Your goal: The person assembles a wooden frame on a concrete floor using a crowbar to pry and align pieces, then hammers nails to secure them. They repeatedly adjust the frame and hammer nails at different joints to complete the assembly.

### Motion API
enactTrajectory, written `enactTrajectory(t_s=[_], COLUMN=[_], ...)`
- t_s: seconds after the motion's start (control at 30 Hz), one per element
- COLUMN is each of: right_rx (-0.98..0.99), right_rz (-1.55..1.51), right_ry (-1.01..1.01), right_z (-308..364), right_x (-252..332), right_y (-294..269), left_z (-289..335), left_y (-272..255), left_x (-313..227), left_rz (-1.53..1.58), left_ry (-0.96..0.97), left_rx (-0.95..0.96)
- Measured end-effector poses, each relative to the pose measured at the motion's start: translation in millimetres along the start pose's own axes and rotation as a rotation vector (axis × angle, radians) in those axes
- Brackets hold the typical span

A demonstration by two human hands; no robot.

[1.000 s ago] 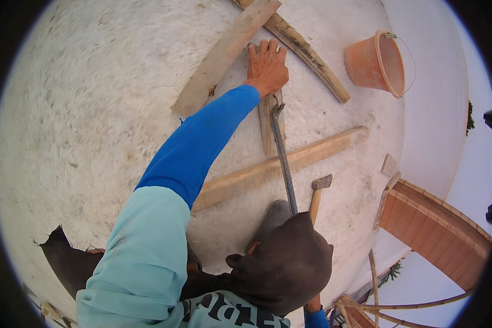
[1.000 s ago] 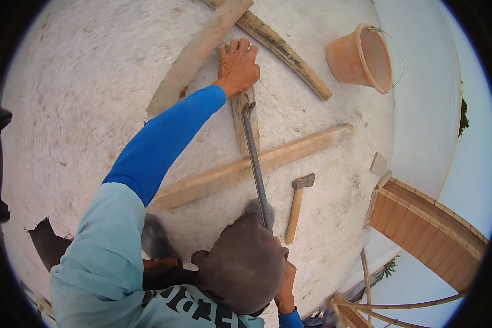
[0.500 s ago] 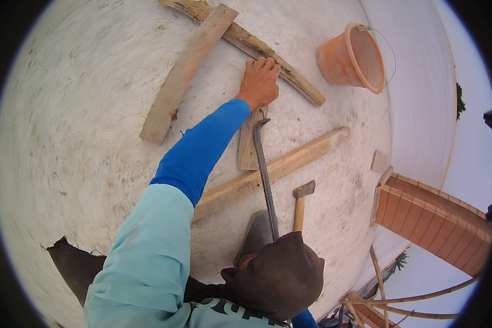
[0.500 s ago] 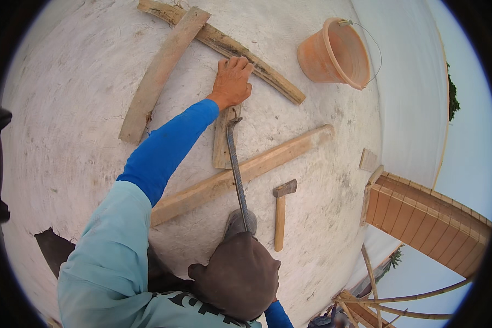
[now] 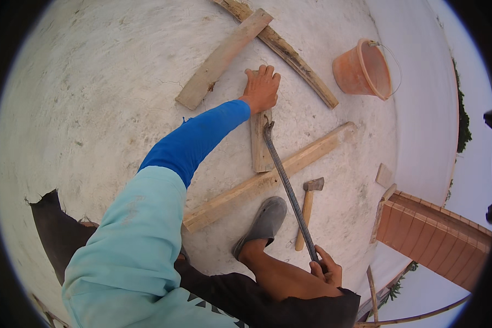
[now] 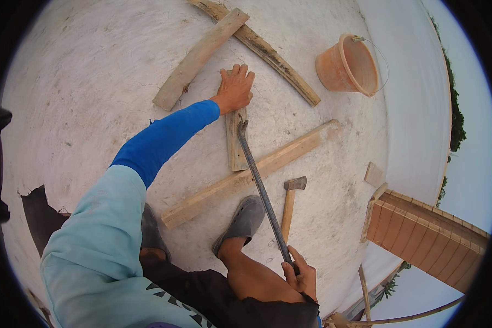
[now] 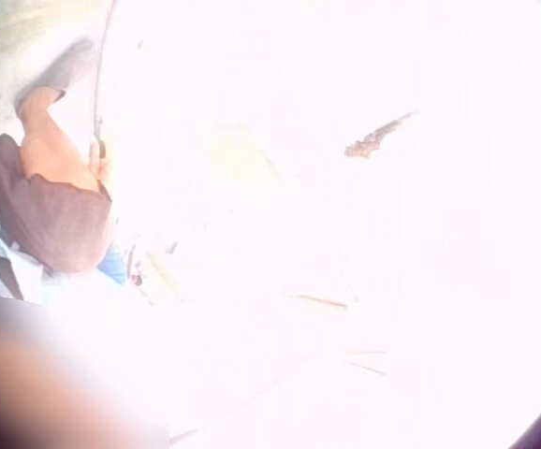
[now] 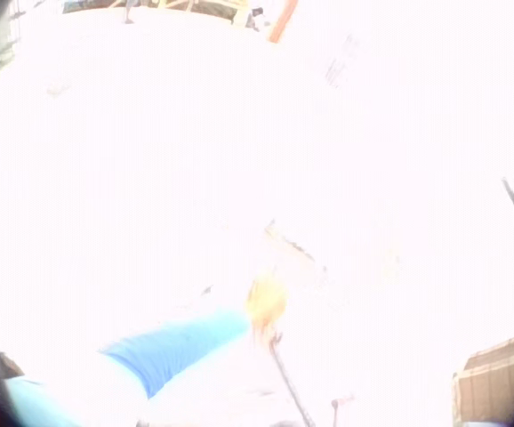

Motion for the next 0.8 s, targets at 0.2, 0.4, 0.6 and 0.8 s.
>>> enactTrajectory(t_s=[0.2,0.4,0.6,0.8], right_rx=[0.080,0.194,0.193,0.301], right_rz=[0.264,0.080,0.296,0.677], right_ry=[-0.010,0.169,-0.105,-0.225], right_z=[-15,-19,-11,-51], right_x=[10,20,33,145], right_y=[-60,-60,-45,-99], left_z=[66,66,61,60], left_y=[6,7,4,7], left_x=[-20,-10,-3,-2], left_rz=[0.008,0.194,0.182,0.261], left_ry=[-0.052,-0.094,-0.066,-0.083], left_rx=[-0.117,-0.210,-0.217,-0.247])
Point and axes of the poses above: each hand's wrist, its own z-axis away from the middle knuckle, its own y-axis out of the palm, x = y × z, the point moved 2 cm from there along -z, towards the middle knuckle, and after that the axes turned 12 degrees about -x, right-handed, at the moved point
